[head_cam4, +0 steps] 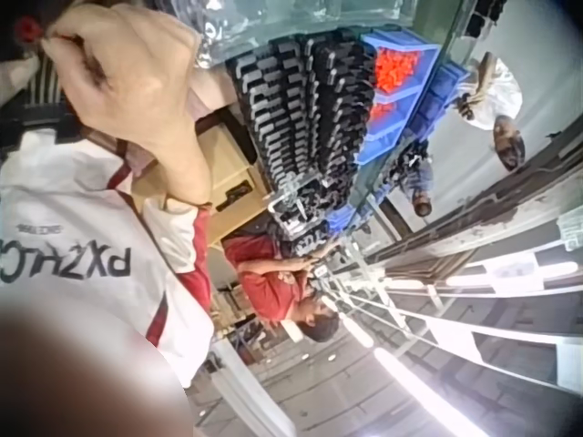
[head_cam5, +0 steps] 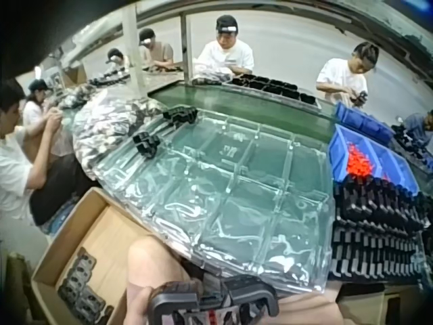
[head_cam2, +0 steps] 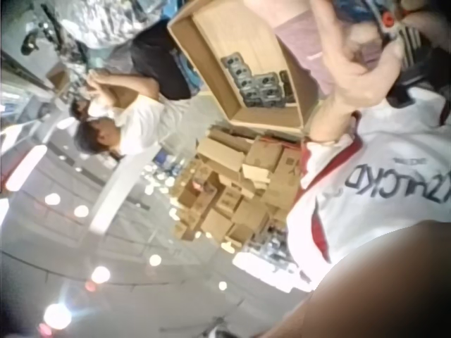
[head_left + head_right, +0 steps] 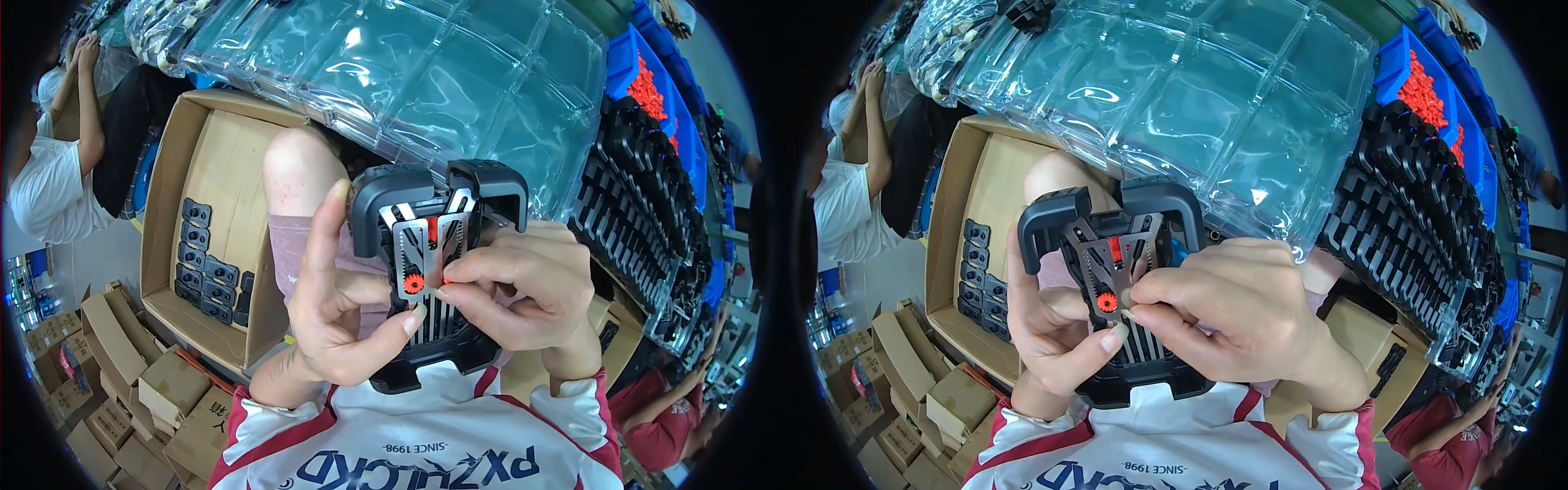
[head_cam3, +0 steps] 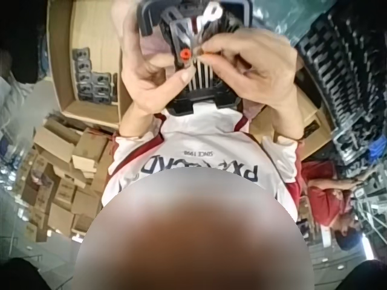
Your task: Assembling plastic car phone holders by snapping components together and inserting small parts.
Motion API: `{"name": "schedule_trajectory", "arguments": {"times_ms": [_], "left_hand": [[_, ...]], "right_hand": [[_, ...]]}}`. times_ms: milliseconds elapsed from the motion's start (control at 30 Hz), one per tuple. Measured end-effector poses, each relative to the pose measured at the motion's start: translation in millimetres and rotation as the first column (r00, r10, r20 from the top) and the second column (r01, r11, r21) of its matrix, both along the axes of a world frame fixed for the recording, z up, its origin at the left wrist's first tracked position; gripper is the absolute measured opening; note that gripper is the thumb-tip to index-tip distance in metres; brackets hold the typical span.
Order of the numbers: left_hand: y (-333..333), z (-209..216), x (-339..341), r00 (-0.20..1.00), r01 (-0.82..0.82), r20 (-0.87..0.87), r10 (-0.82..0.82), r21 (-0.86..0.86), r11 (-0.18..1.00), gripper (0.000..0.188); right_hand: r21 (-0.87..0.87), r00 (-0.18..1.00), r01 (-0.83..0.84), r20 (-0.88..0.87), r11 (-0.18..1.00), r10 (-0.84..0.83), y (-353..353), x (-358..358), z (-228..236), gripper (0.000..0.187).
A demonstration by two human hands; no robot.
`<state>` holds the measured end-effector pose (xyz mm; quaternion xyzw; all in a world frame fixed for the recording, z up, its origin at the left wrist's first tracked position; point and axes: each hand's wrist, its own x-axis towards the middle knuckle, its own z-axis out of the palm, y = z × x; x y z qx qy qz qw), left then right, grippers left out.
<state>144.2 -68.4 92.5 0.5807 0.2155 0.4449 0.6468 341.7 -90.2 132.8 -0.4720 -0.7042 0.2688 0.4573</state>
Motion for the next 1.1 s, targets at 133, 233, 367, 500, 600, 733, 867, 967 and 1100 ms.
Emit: {"name": "schedule_trajectory", "arguments": {"times_ms": [133, 233, 367, 500, 600, 733, 867, 967, 1100], "left_hand": [[1.1, -2.4, -2.1, 0.996, -0.024, -0.083, 0.028, 0.039, 0.999, 0.094], [0.0, -3.5, -5.4, 0.987, -0.038, -0.151, 0.047, 0.064, 0.997, 0.093], [-1.8, 0.7, -1.6, 0.994, -0.051, -0.098, 0.046, -0.044, 0.998, 0.094], [-2.8, 3.9, 2.8, 0.999, -0.044, -0.001, 0.045, -0.170, 0.984, 0.094], [-2.4, 4.3, 4.7, 0.997, -0.030, 0.060, 0.043, -0.198, 0.980, 0.095], [-1.0, -7.3, 4.5, 0.992, -0.036, 0.118, 0.050, -0.122, 0.992, 0.094], [0.8, -9.7, 3.2, 0.992, -0.033, 0.125, 0.032, 0.001, 0.999, 0.095], [0.6, -5.6, 2.2, 0.999, -0.027, 0.034, 0.024, 0.100, 0.995, 0.095], [-3.1, 2.7, 4.1, 0.999, -0.052, 0.010, 0.051, 0.155, 0.987, 0.094]], "right_hand": [[-0.003, 1.000, -0.004, 0.011, 1.000, 0.004, 2.2, -0.2, 1.7, 0.014], [0.019, 0.996, -0.032, 0.084, 0.999, 0.031, 3.9, 2.7, 1.0, 0.015], [0.008, 0.988, -0.042, 0.146, 0.999, 0.040, 4.1, 4.2, 1.9, 0.015], [0.016, 0.988, -0.023, 0.153, 1.000, 0.021, 4.4, 2.0, -1.8, 0.015], [0.095, 0.998, 0.032, 0.055, 0.995, -0.038, 4.1, -1.9, -9.7, 0.014], [0.003, 0.999, 0.036, -0.005, 0.999, -0.036, 5.8, -3.6, -2.7, 0.014], [-0.226, 0.992, 0.075, -0.086, 0.971, -0.097, -2.5, -1.5, 1.9, 0.016], [-0.403, 0.947, 0.012, -0.288, 0.915, -0.140, -8.4, 2.8, -2.8, 0.019], [-0.264, 0.875, -0.055, -0.478, 0.963, -0.082, -11.6, -0.8, -18.1, 0.023]]}}
